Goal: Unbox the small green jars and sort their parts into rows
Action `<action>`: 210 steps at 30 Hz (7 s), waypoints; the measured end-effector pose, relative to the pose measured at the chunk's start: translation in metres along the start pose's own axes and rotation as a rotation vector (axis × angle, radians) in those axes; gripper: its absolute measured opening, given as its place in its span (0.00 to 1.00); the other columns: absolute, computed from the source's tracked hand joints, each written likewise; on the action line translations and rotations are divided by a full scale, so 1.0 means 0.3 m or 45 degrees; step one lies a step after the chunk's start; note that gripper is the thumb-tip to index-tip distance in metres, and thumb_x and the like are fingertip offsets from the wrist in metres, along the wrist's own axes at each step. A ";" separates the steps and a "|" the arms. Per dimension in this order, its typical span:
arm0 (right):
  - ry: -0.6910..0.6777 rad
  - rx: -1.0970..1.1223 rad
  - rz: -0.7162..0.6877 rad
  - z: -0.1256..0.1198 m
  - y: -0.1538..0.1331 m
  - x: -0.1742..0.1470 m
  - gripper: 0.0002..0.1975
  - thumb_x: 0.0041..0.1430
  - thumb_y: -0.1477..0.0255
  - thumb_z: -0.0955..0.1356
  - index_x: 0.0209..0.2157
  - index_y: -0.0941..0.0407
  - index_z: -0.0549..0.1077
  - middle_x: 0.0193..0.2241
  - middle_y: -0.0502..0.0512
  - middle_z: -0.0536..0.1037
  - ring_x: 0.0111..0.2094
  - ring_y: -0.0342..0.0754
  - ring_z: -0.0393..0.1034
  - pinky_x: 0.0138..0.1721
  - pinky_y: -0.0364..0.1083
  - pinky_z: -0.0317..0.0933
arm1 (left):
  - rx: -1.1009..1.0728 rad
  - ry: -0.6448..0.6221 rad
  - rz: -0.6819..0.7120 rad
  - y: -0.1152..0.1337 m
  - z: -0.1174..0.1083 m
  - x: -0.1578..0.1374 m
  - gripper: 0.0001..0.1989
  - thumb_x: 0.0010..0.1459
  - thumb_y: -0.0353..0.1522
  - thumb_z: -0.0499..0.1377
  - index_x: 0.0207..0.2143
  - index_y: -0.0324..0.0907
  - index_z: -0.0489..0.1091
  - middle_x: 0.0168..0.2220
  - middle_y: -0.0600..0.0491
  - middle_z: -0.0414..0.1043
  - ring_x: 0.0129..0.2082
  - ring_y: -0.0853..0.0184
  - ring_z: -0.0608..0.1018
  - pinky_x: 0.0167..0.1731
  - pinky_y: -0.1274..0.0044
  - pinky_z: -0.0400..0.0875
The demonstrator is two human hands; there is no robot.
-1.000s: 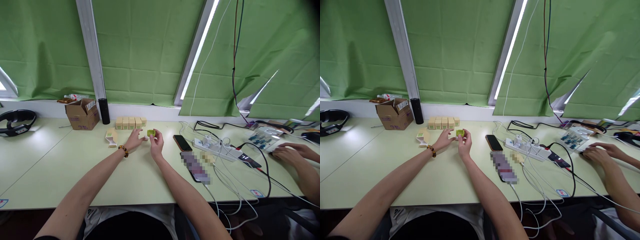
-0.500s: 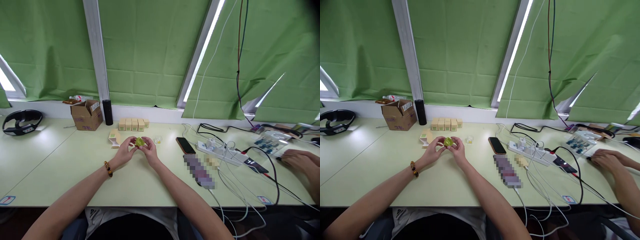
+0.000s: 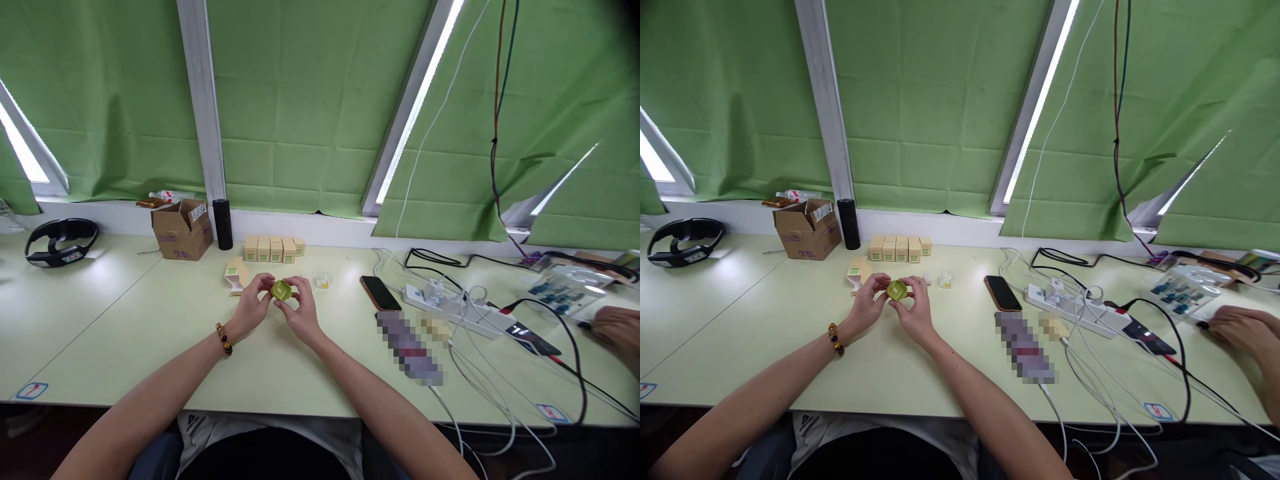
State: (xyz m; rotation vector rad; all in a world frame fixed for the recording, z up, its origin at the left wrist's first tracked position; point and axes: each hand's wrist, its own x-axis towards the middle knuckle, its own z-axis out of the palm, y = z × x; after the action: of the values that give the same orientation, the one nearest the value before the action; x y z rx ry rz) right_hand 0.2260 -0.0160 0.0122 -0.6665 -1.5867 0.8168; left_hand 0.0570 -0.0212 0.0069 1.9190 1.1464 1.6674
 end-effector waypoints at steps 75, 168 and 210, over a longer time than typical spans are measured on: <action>-0.088 -0.293 -0.161 -0.023 0.075 0.023 0.18 0.64 0.72 0.70 0.55 0.51 0.67 0.50 0.59 0.74 0.47 0.53 0.72 0.44 0.54 0.73 | 0.115 -0.169 -0.029 -0.006 -0.035 0.018 0.22 0.60 0.31 0.68 0.56 0.50 0.73 0.56 0.47 0.73 0.54 0.58 0.77 0.52 0.64 0.76; -0.150 -1.408 -0.251 -0.007 0.308 0.235 0.09 0.60 0.79 0.72 0.34 0.52 0.85 0.40 0.58 0.69 0.46 0.55 0.57 0.53 0.56 0.51 | 1.179 -0.044 0.042 -0.106 -0.100 0.049 0.06 0.62 0.36 0.62 0.39 0.45 0.76 0.39 0.42 0.74 0.48 0.47 0.68 0.47 0.56 0.60; -0.663 -1.307 0.034 -0.062 0.157 0.094 0.12 0.70 0.74 0.63 0.47 0.52 0.78 0.44 0.55 0.83 0.44 0.49 0.76 0.39 0.45 0.61 | 1.401 -0.311 -0.318 -0.068 -0.249 0.166 0.27 0.60 0.40 0.58 0.60 0.44 0.70 0.56 0.39 0.70 0.59 0.44 0.64 0.54 0.57 0.59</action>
State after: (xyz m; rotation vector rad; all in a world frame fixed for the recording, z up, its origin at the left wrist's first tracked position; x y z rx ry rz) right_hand 0.2388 0.0369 -0.0074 -1.2542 -2.4861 0.1162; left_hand -0.0212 0.0110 0.0433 2.2639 2.3496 0.6125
